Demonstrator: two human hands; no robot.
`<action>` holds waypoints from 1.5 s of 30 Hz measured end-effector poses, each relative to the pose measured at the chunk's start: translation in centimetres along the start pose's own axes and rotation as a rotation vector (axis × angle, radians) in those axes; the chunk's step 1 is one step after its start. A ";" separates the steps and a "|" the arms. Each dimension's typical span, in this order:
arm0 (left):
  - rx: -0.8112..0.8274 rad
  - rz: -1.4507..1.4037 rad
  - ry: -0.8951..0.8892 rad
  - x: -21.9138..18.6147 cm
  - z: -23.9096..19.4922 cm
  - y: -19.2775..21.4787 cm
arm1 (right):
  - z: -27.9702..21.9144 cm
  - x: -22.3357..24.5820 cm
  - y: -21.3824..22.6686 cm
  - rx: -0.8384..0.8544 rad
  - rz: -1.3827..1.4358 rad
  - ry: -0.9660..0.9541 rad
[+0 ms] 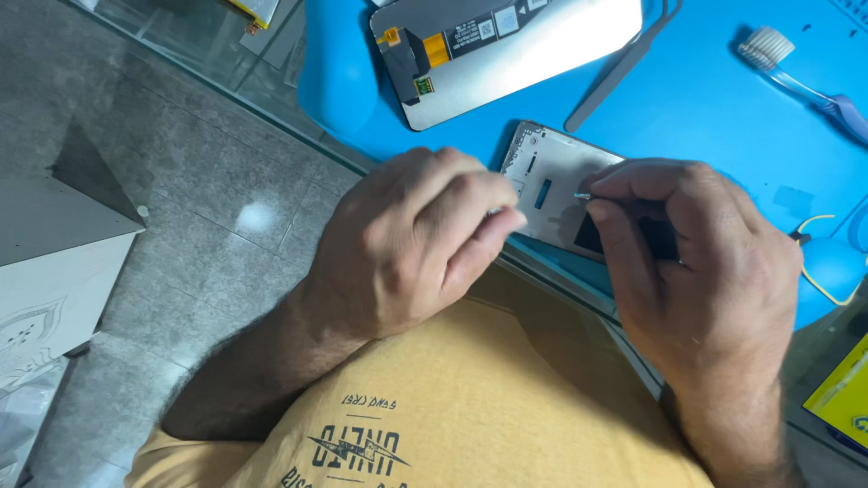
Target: The person uses a small metal tool to scrape adhesive residue from the inner frame of a disassembled smartphone. The person holds the frame steady with one hand while scraping with the other, working along the edges and corners.
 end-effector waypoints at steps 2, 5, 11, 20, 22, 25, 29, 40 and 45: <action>-0.034 0.024 -0.028 0.5 -0.7 -0.3 | 0.5 0.0 0.1 0.022 -0.039 0.033; -0.081 0.039 -0.082 1.2 -0.9 -0.5 | 2.0 0.4 -0.1 0.064 -0.107 0.134; -0.108 0.019 -0.158 2.9 -1.3 -1.0 | 5.3 1.1 -0.6 0.088 -0.257 0.335; -0.091 -0.098 -0.129 3.8 -1.9 -1.1 | 6.0 2.4 -2.9 0.040 -0.147 0.386; -0.093 -0.133 -0.126 4.0 -1.7 -1.1 | 6.0 2.3 -3.1 0.027 -0.143 0.391; -0.085 -0.147 -0.121 4.0 -1.7 -1.1 | 5.9 2.3 -3.2 0.029 -0.149 0.383; -0.105 -0.132 -0.128 4.1 -1.5 -1.0 | 5.8 2.1 -3.2 0.022 -0.167 0.377; -0.095 -0.135 -0.131 4.3 -1.2 -0.7 | 5.4 1.7 -3.4 0.005 -0.193 0.337; -0.089 -0.148 -0.142 4.5 -1.3 -0.9 | 5.6 1.8 -3.6 0.004 -0.177 0.369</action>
Point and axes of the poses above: each hand's wrist, its own z-axis towards the middle knuckle, its own y-axis out of the back of the hand, x = y × z, the point moved 4 cm from there along z, towards the middle knuckle, and after that the axes turned 4 degrees about x, right-handed, at the moved point
